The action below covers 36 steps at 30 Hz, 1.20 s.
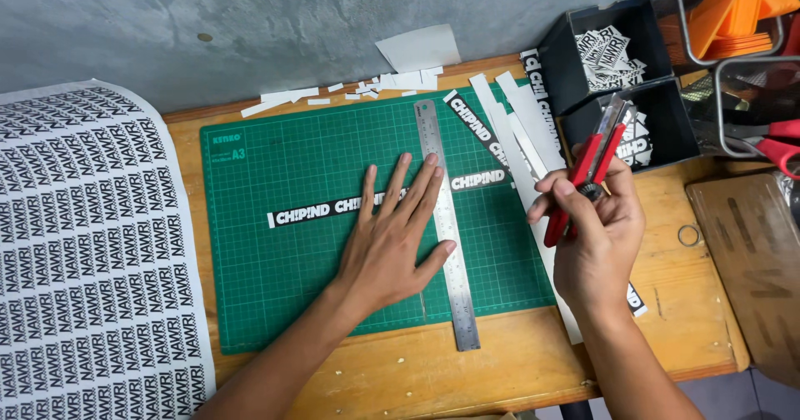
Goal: The person uses a metal ruler and a red utility knife to cut strips of printed stickers on a green cutting mat. They repeatedly align the ruler and slice through the material to separate individual sticker units, placing the cut pieces into a nearby container.
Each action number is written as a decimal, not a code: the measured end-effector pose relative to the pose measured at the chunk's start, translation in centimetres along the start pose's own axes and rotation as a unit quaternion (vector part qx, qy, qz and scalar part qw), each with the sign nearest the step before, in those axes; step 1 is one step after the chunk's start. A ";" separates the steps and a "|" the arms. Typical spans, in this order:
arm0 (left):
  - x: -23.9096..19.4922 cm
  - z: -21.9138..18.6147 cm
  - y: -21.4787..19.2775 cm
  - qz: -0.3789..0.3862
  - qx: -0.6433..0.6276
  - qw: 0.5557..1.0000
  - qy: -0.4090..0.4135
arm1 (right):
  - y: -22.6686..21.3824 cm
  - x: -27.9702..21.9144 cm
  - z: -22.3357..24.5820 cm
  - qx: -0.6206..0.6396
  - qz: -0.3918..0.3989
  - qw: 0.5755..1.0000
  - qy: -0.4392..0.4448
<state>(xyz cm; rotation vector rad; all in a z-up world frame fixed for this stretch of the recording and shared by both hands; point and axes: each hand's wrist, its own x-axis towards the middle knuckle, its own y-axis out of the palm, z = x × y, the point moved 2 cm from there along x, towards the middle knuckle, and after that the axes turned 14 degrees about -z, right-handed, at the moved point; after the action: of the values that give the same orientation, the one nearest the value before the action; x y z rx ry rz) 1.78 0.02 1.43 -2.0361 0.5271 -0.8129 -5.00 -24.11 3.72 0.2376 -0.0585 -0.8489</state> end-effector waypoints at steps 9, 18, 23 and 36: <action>0.0 0.0 0.0 0.005 -0.016 1.000 -0.007 | 2.4 -1.6 1.3 -0.418 0.109 0.894 -0.119; -0.2 0.1 0.3 0.004 -0.012 1.000 -0.002 | 3.2 -1.8 0.9 -0.460 0.160 0.868 -0.095; -0.2 0.0 0.2 0.004 -0.007 1.000 0.001 | 3.2 -1.9 0.9 -0.461 0.159 0.868 -0.095; 0.0 -0.1 -0.1 0.012 -0.027 1.000 -0.008 | 3.4 -2.0 1.1 -0.457 0.177 0.864 -0.116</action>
<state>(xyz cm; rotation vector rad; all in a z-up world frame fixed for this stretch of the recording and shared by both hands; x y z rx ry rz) 1.69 0.02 1.57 -2.0803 0.5702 -0.7758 -3.96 -20.68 5.64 -0.7580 0.0794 -0.4581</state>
